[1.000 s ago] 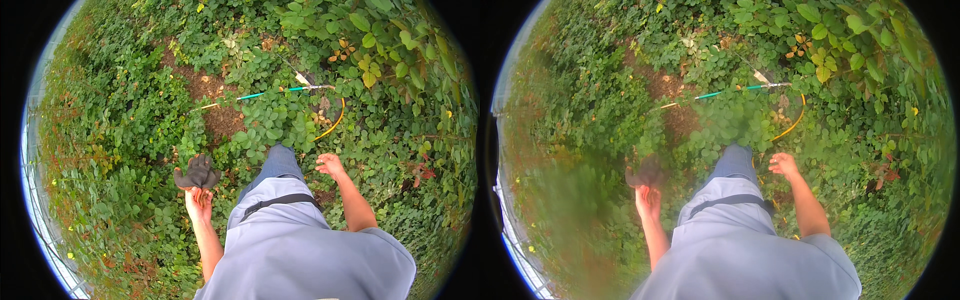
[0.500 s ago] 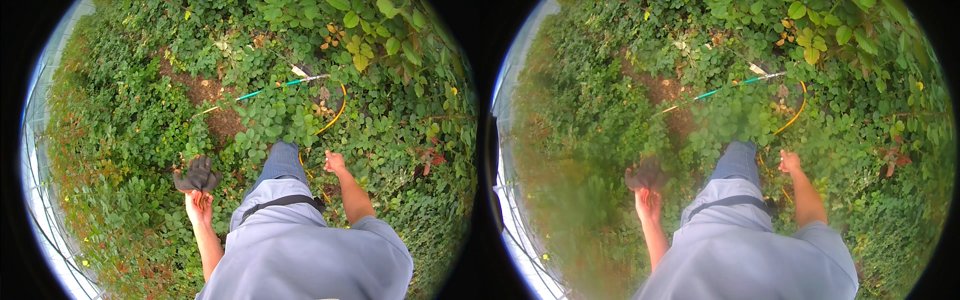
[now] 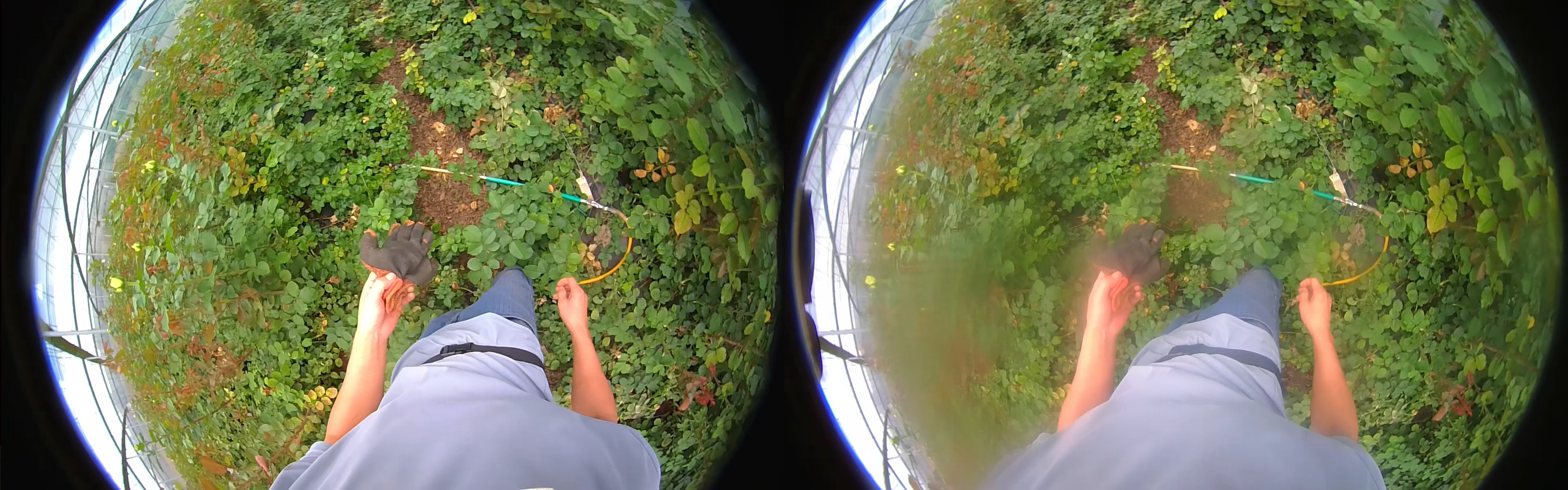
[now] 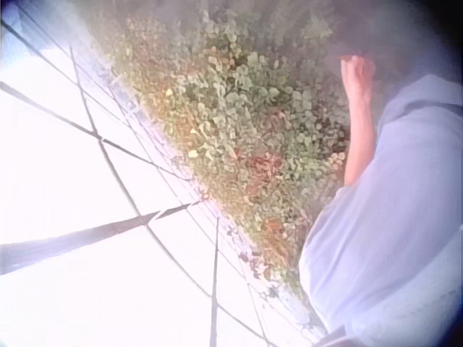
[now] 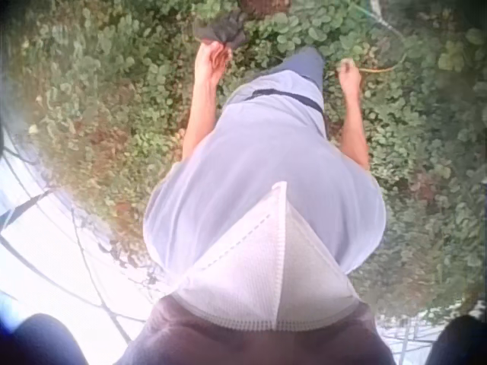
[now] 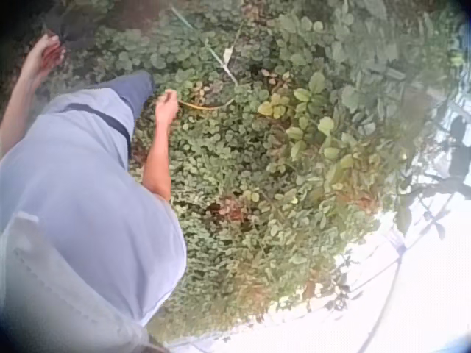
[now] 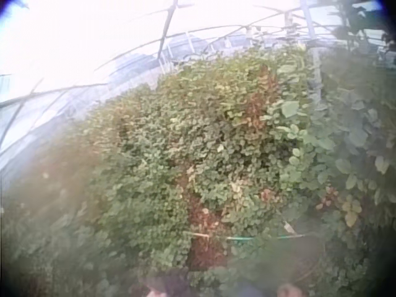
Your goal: The person assembles a drip irrigation system by connecting a black plastic fitting to a brass connector and attaching it to a long white tube. They then put on gloves and use a handheld device with an antenna to scan the plants in the greenhouse.
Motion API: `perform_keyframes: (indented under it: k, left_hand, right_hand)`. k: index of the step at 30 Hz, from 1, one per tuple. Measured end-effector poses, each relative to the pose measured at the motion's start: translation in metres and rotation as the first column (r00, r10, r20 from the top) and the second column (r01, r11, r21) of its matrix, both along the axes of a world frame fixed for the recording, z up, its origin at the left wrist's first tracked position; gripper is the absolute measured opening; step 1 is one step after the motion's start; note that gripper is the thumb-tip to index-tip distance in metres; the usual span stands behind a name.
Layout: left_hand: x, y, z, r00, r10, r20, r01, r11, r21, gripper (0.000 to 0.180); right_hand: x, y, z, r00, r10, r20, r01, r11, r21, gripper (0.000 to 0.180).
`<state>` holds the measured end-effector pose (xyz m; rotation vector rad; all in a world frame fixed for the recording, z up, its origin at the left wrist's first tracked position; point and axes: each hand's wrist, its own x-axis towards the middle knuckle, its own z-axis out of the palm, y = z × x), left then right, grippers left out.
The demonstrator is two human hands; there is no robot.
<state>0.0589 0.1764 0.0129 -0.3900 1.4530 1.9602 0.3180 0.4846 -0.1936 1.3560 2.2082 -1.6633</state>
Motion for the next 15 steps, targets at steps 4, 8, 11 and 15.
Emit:
perform_keyframes:
  k: [4,8,11,15]
  left_hand:
    - [0.012,0.01,-0.003,1.0,0.01,0.02,-0.013,0.988,0.154,0.04]
    - [0.026,0.031,-0.006,0.99,0.14,0.031,-0.14,0.909,0.393,0.038]
    - [0.032,0.026,-0.014,0.983,0.184,0.019,-0.17,0.857,0.486,0.033]
    - [0.033,0.01,-0.002,0.995,0.097,-0.028,-0.077,0.908,0.411,0.036]
  right_hand:
    - [-0.125,-0.061,0.187,0.83,0.172,-0.53,-0.294,0.943,-0.154,0.046]
    - [-0.18,-0.109,0.243,0.516,0.733,-0.444,-0.599,0.679,0.425,0.062]
    - [-0.193,-0.131,0.229,0.537,0.75,-0.385,-0.552,0.658,0.512,0.047]
    - [-0.206,-0.133,0.23,0.537,0.691,-0.485,-0.489,0.723,0.488,0.035]
